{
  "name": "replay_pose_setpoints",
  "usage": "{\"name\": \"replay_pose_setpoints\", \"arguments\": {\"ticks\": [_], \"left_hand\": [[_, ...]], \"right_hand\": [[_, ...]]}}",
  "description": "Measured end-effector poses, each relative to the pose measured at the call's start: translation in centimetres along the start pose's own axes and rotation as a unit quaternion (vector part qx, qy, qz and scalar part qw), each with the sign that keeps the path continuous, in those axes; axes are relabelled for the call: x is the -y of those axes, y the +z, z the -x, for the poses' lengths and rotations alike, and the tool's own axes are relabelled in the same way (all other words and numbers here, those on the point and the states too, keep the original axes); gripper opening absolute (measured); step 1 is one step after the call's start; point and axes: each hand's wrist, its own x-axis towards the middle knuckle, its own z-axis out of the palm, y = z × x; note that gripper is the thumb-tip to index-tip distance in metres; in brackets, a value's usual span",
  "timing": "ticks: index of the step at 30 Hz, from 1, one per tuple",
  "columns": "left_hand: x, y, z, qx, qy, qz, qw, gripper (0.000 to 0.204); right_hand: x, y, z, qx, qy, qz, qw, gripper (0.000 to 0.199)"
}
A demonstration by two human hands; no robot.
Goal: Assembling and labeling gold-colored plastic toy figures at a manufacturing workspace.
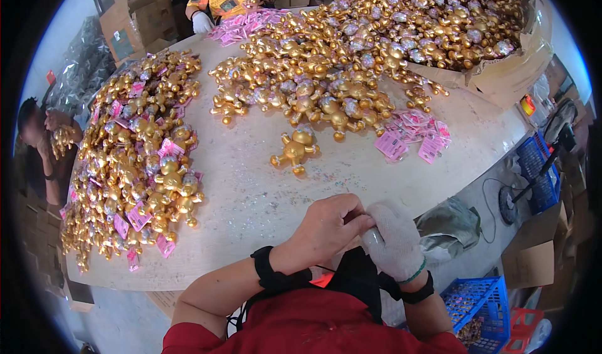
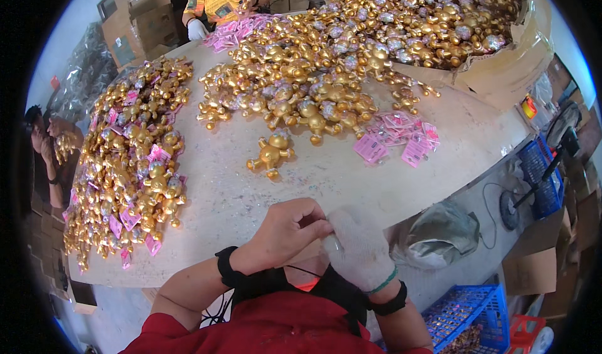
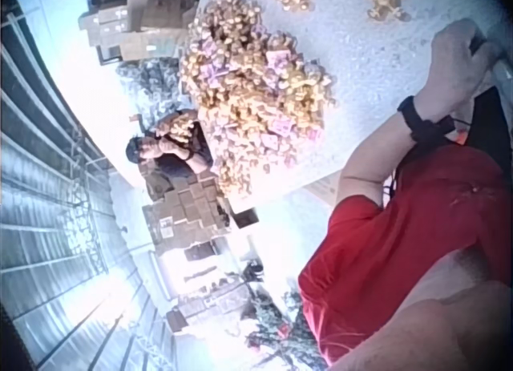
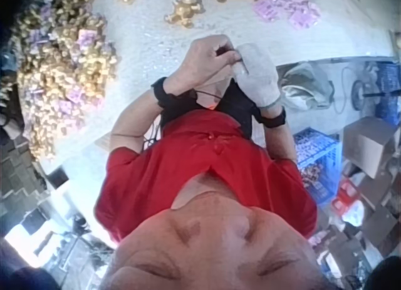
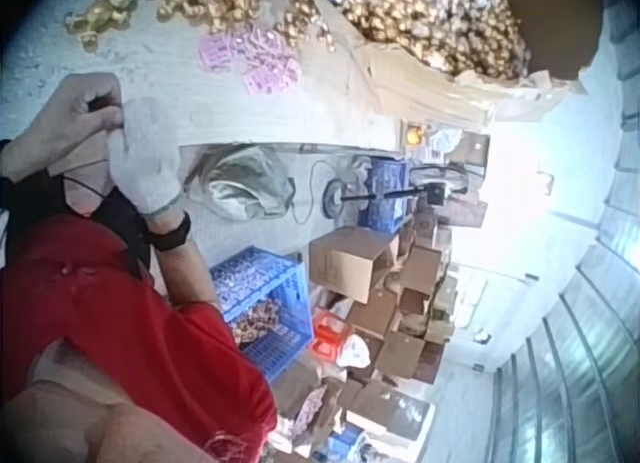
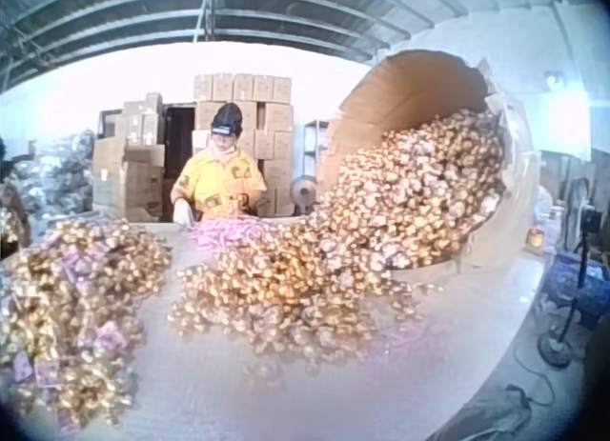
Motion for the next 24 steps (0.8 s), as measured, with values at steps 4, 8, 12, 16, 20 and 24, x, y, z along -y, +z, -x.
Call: {"name": "replay_pose_setpoints", "arguments": {"ticks": [4, 8, 12, 16, 20, 24], "left_hand": [[1.8, -2.1, -1.8, 0.064, 0.006, -0.001, 0.998, 0.018], [6.6, -6.7, -6.4, -0.164, 0.096, -0.336, 0.923, 0.037], [8.3, -7.2, -8.8, -0.113, -0.074, -0.429, 0.893, 0.054], [10.4, -8.1, -9.4, -0.096, -0.072, -0.365, 0.923, 0.056], [9.0, -10.0, -7.4, -0.09, -0.067, -0.048, 0.992, 0.061], [5.7, -7.9, -1.7, -0.007, -0.13, 0.321, 0.938, 0.07]], "right_hand": [[-0.5, 0.0, 0.3, 0.027, 0.01, 0.019, 0.999, 0.015], [-0.7, -0.1, 0.3, 0.027, 0.06, -0.032, 0.997, 0.011], [-2.0, 2.0, 1.0, -0.019, 0.202, -0.207, 0.957, 0.009], [-3.4, 3.4, 1.8, -0.054, 0.24, -0.3, 0.922, 0.01], [-3.6, 2.6, 1.6, -0.066, 0.309, -0.404, 0.859, 0.011], [-2.6, 1.6, 1.2, -0.05, 0.248, -0.341, 0.905, 0.011]]}}
